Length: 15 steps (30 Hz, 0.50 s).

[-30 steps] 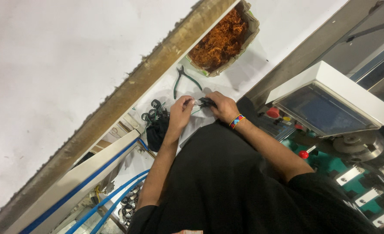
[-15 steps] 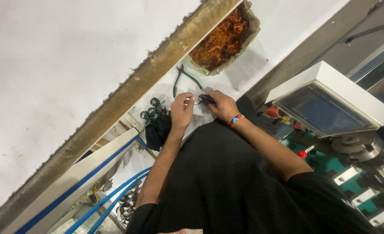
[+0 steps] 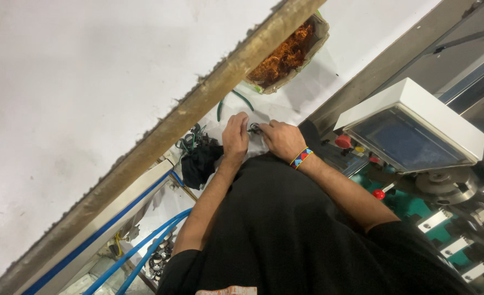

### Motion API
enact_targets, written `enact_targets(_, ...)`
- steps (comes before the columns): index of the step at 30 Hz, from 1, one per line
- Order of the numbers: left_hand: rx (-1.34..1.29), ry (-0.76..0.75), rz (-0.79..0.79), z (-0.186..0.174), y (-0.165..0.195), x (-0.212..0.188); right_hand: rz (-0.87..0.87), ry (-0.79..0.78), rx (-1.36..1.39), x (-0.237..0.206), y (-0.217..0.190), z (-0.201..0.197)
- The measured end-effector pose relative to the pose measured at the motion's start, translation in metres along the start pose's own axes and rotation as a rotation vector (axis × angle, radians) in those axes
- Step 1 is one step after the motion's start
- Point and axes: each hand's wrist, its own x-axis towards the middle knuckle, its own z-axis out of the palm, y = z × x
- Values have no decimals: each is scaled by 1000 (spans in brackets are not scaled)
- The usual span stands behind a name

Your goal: The person sits at a factory workbench assembling small black lamp holder components. They pick up a holder, thread and press the wire into it by hand, and use pliers to crimp or secure the terminal, placing finished units with a pile of completed holders on the bench.

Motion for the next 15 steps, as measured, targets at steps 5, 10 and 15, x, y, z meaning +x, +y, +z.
enact_targets(5,-8,-36,-2,-2,4,-1,12,-63,-38,1,-1,2)
enact_targets(10,-61,-42,18,-1,0,-4,39,-106,-69,-2,2,7)
enact_targets(15,-256,-116,1,0,-6,-10,61,-112,-89,-3,5,13)
